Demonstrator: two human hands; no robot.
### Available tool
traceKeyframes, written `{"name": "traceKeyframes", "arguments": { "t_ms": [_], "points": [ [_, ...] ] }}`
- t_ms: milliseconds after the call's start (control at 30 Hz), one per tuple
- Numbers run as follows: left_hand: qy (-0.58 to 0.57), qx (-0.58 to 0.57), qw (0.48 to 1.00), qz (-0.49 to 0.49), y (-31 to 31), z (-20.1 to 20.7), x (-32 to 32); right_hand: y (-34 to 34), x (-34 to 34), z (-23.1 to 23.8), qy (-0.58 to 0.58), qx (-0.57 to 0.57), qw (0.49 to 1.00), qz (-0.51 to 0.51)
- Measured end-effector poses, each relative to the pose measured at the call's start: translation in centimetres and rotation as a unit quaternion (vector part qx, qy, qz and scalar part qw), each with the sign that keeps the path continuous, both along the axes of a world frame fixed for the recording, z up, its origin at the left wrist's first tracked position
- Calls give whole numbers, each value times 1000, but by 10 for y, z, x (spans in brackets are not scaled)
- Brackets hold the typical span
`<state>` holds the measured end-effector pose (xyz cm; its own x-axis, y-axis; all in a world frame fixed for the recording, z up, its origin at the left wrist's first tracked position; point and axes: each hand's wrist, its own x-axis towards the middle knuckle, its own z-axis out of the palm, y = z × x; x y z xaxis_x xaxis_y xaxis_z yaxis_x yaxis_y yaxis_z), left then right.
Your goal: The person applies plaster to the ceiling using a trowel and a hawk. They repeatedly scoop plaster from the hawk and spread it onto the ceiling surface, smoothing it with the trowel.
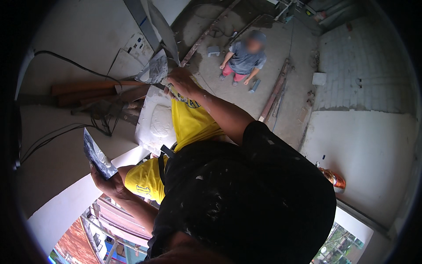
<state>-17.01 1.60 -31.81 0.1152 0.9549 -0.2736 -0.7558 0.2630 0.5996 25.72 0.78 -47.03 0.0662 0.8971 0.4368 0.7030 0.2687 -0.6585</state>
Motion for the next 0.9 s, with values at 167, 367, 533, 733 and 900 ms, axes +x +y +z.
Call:
{"name": "traceKeyframes", "arguments": {
  "t_ms": [167,367,533,733,900],
  "points": [
    [8,-3,1000,8,-4,-3,1,-2,3,-8,-28,39,999,-17],
    [21,1,1000,3,-4,-1,2,-3,3,1,2,0,1000,-3],
    [2,-2,1000,-25,-4,-1,-2,-4,0,8,55,-16,998,-9],
    [5,-22,1000,-5,-4,2,5,-2,4,12,-21,14,999,-26],
    [-15,7,998,-63,-9,2,-1,3,5,-2,-85,60,994,-36]
  ]
}}
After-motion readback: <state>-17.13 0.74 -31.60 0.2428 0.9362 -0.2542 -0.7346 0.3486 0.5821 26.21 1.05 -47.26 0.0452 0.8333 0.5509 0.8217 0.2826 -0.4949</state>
